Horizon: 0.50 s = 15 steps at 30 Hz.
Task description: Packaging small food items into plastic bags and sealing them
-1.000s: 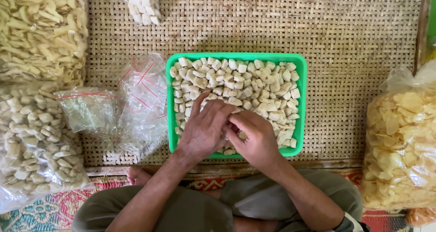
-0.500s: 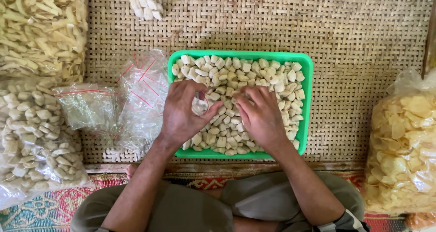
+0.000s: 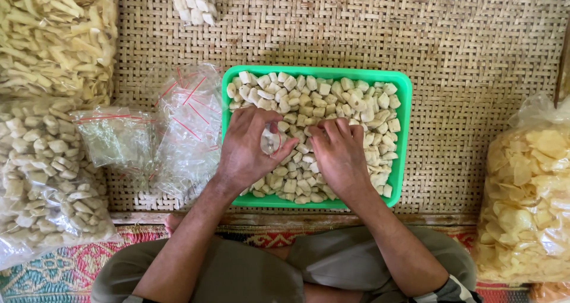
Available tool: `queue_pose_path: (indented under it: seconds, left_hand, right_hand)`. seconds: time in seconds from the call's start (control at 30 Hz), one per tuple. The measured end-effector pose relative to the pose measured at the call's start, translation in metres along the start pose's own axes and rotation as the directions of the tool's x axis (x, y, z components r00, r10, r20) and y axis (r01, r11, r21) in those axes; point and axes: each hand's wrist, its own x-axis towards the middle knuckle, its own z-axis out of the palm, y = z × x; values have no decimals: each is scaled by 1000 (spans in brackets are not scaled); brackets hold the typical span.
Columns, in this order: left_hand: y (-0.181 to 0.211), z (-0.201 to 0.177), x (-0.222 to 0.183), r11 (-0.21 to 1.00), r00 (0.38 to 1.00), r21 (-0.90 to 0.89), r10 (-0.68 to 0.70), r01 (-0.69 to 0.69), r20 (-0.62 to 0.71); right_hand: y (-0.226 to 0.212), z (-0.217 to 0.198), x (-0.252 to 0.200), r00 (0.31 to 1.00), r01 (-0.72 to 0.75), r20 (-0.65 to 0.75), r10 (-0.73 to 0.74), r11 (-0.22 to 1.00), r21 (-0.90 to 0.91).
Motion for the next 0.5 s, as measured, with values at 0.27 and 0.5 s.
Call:
queue_pose_path:
  seconds: [0.27,0.5]
  left_hand:
    - [-1,0,0,998,998,-39,-57,56,-30]
    - [-9,-4,-1,961,973,-173,-227,217,-44]
  right_hand:
    - [14,-12,6,990,-135,72,122,966,221]
    - [10,-24,9,995,-82,86,57,947,310]
